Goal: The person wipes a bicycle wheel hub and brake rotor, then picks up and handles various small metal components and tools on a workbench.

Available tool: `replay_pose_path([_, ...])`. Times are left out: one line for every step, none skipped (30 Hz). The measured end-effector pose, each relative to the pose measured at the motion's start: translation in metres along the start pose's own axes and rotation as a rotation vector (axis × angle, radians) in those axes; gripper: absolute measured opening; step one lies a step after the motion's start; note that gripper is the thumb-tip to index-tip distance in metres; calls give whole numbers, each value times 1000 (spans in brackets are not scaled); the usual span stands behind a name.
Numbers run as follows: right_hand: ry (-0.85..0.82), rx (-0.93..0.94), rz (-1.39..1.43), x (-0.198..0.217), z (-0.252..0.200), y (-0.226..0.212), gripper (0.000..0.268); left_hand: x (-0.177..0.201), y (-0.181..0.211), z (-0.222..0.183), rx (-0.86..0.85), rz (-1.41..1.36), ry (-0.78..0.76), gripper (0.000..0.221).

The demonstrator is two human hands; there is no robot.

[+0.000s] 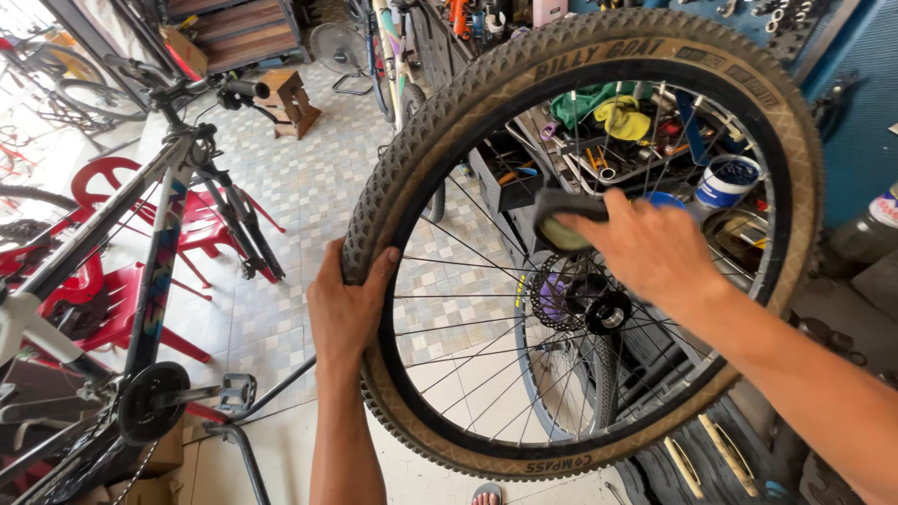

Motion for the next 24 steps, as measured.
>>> replay_pose_path([7,16,-15,5,15,-3,51,1,-2,-2,6,-8,0,57])
replay_pose_path([22,25,-31,11,29,-5,51,1,-3,-3,12,-18,1,57])
replay_pose_path([37,34,-47,18,43,-6,50,2,-5,-4,17,-27,3,56])
replay_pose_path([52,43,-63,25,55,-6,49,3,-6,-5,19,-16,1,57])
replay_pose_path([75,91,-89,32,64,-11,50,3,-8,-5,21,-6,0,57])
replay_pose_path([96,135,-116,38,71,-13,52,2,-9,-5,22,3,-5,57])
replay_pose_path([117,180,-143,43,76,-16,53,1,-11,-6,27,-1,-10,57])
replay_pose_path([100,216,-162,43,79,-18,52,1,-12,-6,34,-6,-14,57])
replay_pose_path([83,253,-182,43,81,-18,52,1,-14,-7,41,-10,-18,57])
replay_pose_path([65,289,-202,42,80,-18,51,1,-14,-7,34,-14,-13,57])
replay_pose_path([46,308,-182,41,76,-16,55,1,-14,-6,28,-18,-8,57])
replay_pose_path([26,327,-163,40,68,-15,59,1,-14,-6,21,-23,-3,57])
replay_pose_path([5,345,-144,38,61,-14,64,-1,-16,-5,35,-13,-9,58])
replay_pose_path([-47,350,-156,32,53,-11,65,-3,-17,-3,48,-2,-19,59])
replay_pose_path([-99,354,-167,25,44,-9,66,-5,-18,-2,60,9,-29,59])
replay_pose_path([-151,355,-181,18,33,-5,66,-5,-17,-1,54,8,-23,59])
replay_pose_path([-198,359,-174,12,21,-2,65,-5,-16,0,47,6,-17,59])
replay_pose_path([-247,360,-166,6,6,-1,63,-5,-15,1,40,4,-13,59])
replay_pose_path([-296,361,-158,0,-7,2,61,-7,-15,3,51,11,-23,59])
replay_pose_path([-280,366,-123,0,-17,2,61,-8,-16,4,64,19,-34,59])
replay_pose_path([-265,370,-87,0,-26,2,61,-10,-17,6,78,26,-46,59])
replay_pose_path([-249,376,-50,0,-33,1,60,-10,-15,7,74,28,-43,59])
replay_pose_path([-260,389,-40,-4,-40,0,62,-10,-13,8,71,29,-40,59])
replay_pose_path([-271,401,-30,-7,-47,-1,64,-10,-12,9,67,31,-38,58])
Point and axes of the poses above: each hand's wrist, its own z-axis towards the middle knuckle, its own x-axis out of the back of the hand, y = z × x, the point moved 10 cm from there along z, towards the middle knuckle, and after that the axes turned 12 degrees about z, right-handed, at the moved point
